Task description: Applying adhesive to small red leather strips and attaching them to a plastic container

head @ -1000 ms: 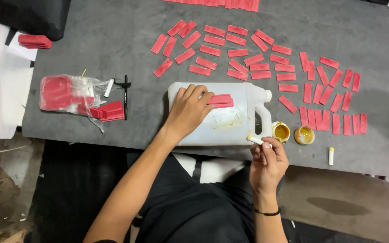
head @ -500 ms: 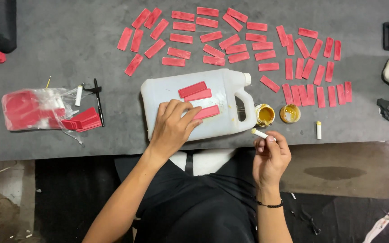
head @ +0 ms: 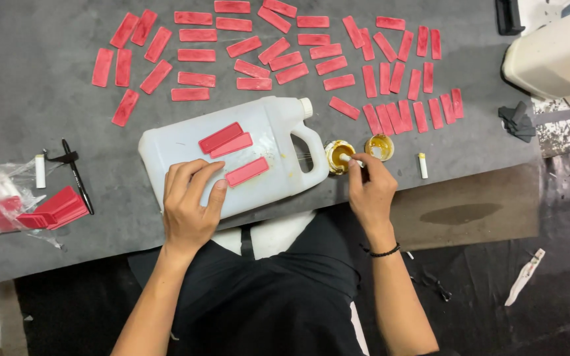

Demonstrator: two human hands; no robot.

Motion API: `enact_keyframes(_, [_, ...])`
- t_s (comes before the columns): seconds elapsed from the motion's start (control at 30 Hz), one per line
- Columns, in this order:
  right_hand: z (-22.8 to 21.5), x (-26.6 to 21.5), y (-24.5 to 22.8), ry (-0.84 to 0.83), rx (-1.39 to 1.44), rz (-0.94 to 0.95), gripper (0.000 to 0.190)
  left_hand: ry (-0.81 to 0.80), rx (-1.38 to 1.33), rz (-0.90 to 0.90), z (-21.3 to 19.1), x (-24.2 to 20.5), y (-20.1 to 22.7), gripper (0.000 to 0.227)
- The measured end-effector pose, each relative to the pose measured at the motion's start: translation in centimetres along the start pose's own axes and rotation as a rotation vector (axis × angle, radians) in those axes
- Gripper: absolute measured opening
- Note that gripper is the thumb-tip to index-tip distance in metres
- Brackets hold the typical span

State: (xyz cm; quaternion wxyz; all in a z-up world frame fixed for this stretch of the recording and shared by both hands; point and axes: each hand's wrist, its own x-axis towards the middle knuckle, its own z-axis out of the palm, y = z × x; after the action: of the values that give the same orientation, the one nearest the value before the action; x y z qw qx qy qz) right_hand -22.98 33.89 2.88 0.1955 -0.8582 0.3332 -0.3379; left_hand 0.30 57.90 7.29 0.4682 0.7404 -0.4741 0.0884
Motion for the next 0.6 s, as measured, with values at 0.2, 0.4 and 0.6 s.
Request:
enact_keyframes(0.2, [1.5, 1.1, 0.9, -0.157, -0.107, -0.08, 0.01, 0.029, -0.007, -0.022, 0.2, -0.2, 0.0, 0.024])
enact_keyframes(0.4, [-2.2, 1.7, -0.9, 0.013, -0.044, -0.012, 0.007, 0.047, 0.034, -0.045, 0.3, -0.1, 0.2, 0.021])
enact_keyframes(0.6, [-2.4, -0.4, -0.9, -0.072, -0.059, 0.039, 0.005, 0.036, 0.067, -0.035, 0.5, -0.1, 0.3, 0.018])
